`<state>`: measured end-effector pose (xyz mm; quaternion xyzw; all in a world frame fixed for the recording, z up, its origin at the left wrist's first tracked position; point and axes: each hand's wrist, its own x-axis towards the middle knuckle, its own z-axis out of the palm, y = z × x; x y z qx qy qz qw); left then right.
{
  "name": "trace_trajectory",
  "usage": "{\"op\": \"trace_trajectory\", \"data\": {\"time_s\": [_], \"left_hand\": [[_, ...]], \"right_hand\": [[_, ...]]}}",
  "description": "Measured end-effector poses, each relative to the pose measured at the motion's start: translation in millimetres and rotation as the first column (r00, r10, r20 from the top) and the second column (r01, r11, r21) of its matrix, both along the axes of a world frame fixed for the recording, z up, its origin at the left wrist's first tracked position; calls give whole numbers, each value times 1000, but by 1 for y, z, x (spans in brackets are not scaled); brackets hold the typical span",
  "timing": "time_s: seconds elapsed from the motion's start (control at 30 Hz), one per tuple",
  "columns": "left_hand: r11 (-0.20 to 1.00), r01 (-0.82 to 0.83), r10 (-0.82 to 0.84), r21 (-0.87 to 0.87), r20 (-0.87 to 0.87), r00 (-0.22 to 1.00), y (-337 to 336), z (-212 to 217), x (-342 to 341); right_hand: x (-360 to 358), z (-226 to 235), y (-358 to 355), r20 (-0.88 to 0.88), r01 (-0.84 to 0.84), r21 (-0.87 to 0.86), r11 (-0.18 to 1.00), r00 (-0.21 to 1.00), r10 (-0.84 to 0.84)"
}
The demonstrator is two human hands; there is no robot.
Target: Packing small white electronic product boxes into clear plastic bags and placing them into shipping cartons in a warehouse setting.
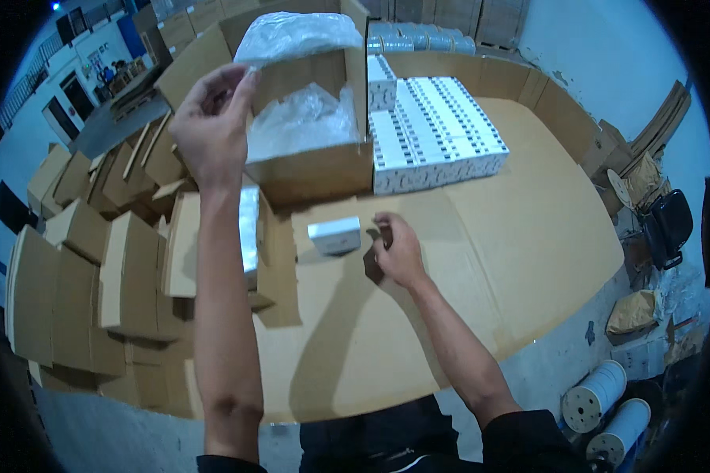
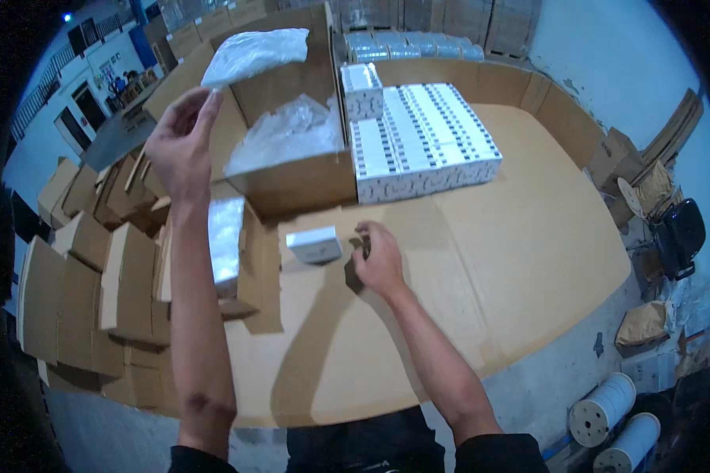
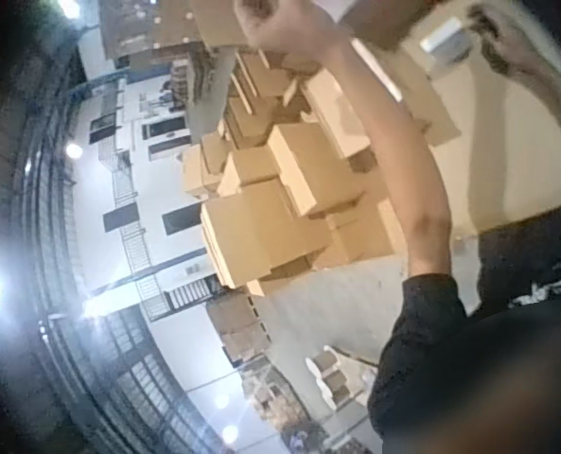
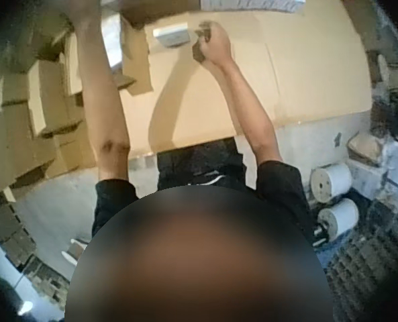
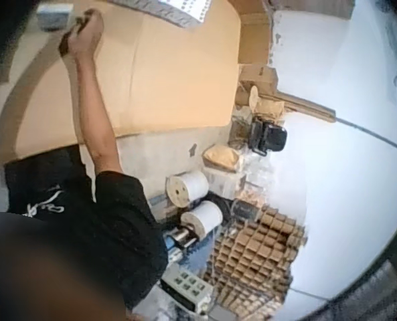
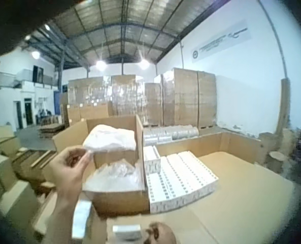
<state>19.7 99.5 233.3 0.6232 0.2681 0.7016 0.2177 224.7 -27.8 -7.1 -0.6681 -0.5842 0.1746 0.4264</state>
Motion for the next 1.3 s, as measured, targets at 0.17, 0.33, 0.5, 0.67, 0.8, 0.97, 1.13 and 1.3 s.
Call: {"op": "trace_trajectory", "data": {"time_s": [0.17,0.33,0.5,0.67,0.8,0.97,1.13,1.3], "left_hand": [[956,-72,67,-284,-26,997,-111,-94,-33],[644,521,-189,-560,544,818,-198,-183,-49],[218,840,-242,-497,806,540,-226,-221,-58],[13,866,-263,-500,834,486,-224,-233,-67],[216,744,-265,-632,696,668,-220,-235,-73],[665,243,-147,-706,195,970,-201,-199,-46],[531,166,-185,-831,78,980,-183,-204,-47],[488,284,-218,-826,199,955,-195,-204,-32]], "right_hand": [[-11,4,-31,-291,26,167,986,957,24],[-29,11,-68,-509,-195,184,963,819,263],[-35,13,-72,-678,-421,118,900,628,382],[-40,12,-71,-765,-389,161,907,531,364],[-43,18,-71,-678,-346,-40,938,699,228],[-41,22,-71,-503,-396,-37,918,801,326],[-38,21,-69,-529,-402,-31,915,783,326],[-33,18,-70,-502,-366,-52,929,814,292]]}}
